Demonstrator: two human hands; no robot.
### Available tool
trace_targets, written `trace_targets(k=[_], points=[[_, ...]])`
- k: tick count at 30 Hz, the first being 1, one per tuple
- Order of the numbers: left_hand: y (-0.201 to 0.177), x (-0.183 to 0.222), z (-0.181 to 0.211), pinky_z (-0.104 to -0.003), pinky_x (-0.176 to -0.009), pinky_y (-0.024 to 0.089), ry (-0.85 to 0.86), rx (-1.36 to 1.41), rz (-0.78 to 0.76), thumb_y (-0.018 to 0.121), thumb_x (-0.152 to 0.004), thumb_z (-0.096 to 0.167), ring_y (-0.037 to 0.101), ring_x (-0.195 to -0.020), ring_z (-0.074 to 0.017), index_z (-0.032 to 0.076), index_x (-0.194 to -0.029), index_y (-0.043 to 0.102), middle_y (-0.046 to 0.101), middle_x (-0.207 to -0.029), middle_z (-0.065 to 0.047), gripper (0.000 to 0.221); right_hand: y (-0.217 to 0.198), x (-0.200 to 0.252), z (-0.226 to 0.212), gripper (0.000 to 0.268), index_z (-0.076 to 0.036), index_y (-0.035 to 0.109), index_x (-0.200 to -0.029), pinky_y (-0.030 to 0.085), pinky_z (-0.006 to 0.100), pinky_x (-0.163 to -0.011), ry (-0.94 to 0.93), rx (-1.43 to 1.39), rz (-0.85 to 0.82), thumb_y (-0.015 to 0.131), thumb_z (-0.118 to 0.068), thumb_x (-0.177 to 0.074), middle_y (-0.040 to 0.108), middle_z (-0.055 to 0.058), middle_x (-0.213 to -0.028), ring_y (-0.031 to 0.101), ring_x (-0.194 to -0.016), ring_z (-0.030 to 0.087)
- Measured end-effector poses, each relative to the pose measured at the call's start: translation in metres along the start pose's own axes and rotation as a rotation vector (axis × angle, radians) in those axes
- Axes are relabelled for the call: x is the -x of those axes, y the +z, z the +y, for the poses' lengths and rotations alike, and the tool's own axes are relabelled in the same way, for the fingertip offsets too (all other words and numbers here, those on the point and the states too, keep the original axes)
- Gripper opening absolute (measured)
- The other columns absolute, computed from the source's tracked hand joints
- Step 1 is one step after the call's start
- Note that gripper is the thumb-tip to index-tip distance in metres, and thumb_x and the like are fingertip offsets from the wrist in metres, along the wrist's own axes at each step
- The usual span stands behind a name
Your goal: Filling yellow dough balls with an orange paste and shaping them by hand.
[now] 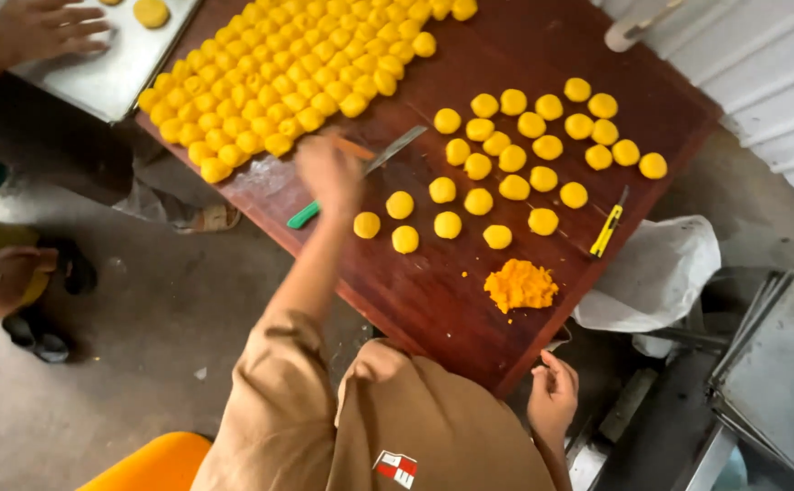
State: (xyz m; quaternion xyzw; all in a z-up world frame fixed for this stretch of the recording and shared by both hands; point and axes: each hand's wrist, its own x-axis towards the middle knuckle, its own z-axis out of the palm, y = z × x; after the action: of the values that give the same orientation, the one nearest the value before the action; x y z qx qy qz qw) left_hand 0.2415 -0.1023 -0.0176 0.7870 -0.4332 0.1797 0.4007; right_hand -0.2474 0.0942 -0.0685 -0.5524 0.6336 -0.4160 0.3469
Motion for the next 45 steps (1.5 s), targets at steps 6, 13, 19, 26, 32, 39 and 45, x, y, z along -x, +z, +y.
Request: trace_targets(k=[6, 13, 19, 26, 32, 39, 45], points=[[0.014, -0.010, -0.123, -0.052, -0.091, 0.048, -0.267, -0.233, -0.154, 0.066, -0.086, 0.019, 0.058, -0.101, -0.0447, 0.001, -0.115, 0.062, 0.062, -0.111, -0.024, 0.035, 0.006, -0.009, 0.017, 0.031, 0.002, 0.070, -0.123, 0.055, 0.031, -0.086, -0.057, 0.190, -0.045, 0.068, 0.003, -0.093, 0.066, 0.014, -0.118, 0.064, -0.096, 0.022], [0.006, -0.008, -0.107, -0.046, -0.093, 0.051, -0.328, -0.025, -0.154, 0.079, -0.083, 0.026, 0.055, -0.111, -0.0395, 0.009, -0.128, 0.054, 0.052, -0.122, -0.018, 0.055, 0.035, -0.039, 0.043, 0.023, 0.011, 0.069, -0.118, 0.056, 0.030, -0.079, -0.099, 0.024, -0.114, 0.062, 0.010, -0.096, 0.066, 0.020, -0.114, 0.066, -0.084, 0.024], [0.034, -0.016, -0.127, -0.047, -0.084, 0.052, -0.502, 0.049, -0.075, 0.060, -0.077, 0.006, 0.060, -0.092, -0.0425, 0.005, -0.100, 0.067, 0.061, -0.105, -0.021, 0.024, 0.023, -0.058, 0.091, 0.024, 0.010, 0.071, -0.117, 0.055, 0.028, -0.069, -0.036, -0.088, -0.237, 0.064, 0.004, -0.095, 0.071, 0.021, -0.099, 0.067, -0.073, 0.022], [-0.066, 0.059, 0.003, -0.042, -0.076, 0.053, -0.307, 0.392, 0.025, 0.070, -0.081, 0.003, 0.057, -0.088, -0.0321, 0.006, -0.103, 0.054, 0.052, -0.106, -0.016, 0.028, 0.001, -0.074, 0.121, 0.026, 0.011, 0.069, -0.123, 0.054, 0.030, -0.070, 0.077, -0.150, -0.251, 0.063, 0.000, -0.100, 0.072, 0.023, -0.098, 0.066, -0.074, 0.022], [-0.115, 0.224, 0.111, -0.043, -0.088, 0.047, -0.068, 0.303, -0.195, 0.068, -0.079, 0.001, 0.055, -0.098, -0.0331, 0.007, -0.103, 0.057, 0.056, -0.112, -0.012, 0.027, -0.034, -0.081, 0.107, 0.028, 0.008, 0.071, -0.123, 0.055, 0.031, -0.071, 0.103, -0.143, -0.484, 0.061, -0.001, -0.098, 0.076, 0.021, -0.098, 0.070, -0.074, 0.024], [-0.141, 0.245, 0.147, -0.054, -0.116, 0.032, -0.040, 0.203, -0.334, 0.087, -0.069, 0.035, 0.037, -0.137, -0.0432, 0.014, -0.137, 0.053, 0.047, -0.134, -0.016, 0.079, -0.074, -0.107, 0.102, 0.036, 0.003, 0.072, -0.126, 0.057, 0.030, -0.071, 0.109, -0.065, -0.860, 0.070, -0.007, -0.091, 0.076, 0.014, -0.094, 0.071, -0.074, 0.022], [-0.250, 0.237, 0.223, -0.041, -0.101, 0.050, 0.109, 0.596, -0.765, 0.092, -0.056, 0.032, 0.062, -0.114, -0.0295, 0.007, -0.128, 0.059, 0.066, -0.124, -0.013, 0.083, -0.120, -0.118, -0.106, 0.067, -0.016, 0.053, -0.138, 0.056, 0.034, -0.092, -0.156, 0.097, -1.466, 0.082, -0.014, -0.077, 0.072, 0.007, -0.113, 0.068, -0.099, 0.018]])
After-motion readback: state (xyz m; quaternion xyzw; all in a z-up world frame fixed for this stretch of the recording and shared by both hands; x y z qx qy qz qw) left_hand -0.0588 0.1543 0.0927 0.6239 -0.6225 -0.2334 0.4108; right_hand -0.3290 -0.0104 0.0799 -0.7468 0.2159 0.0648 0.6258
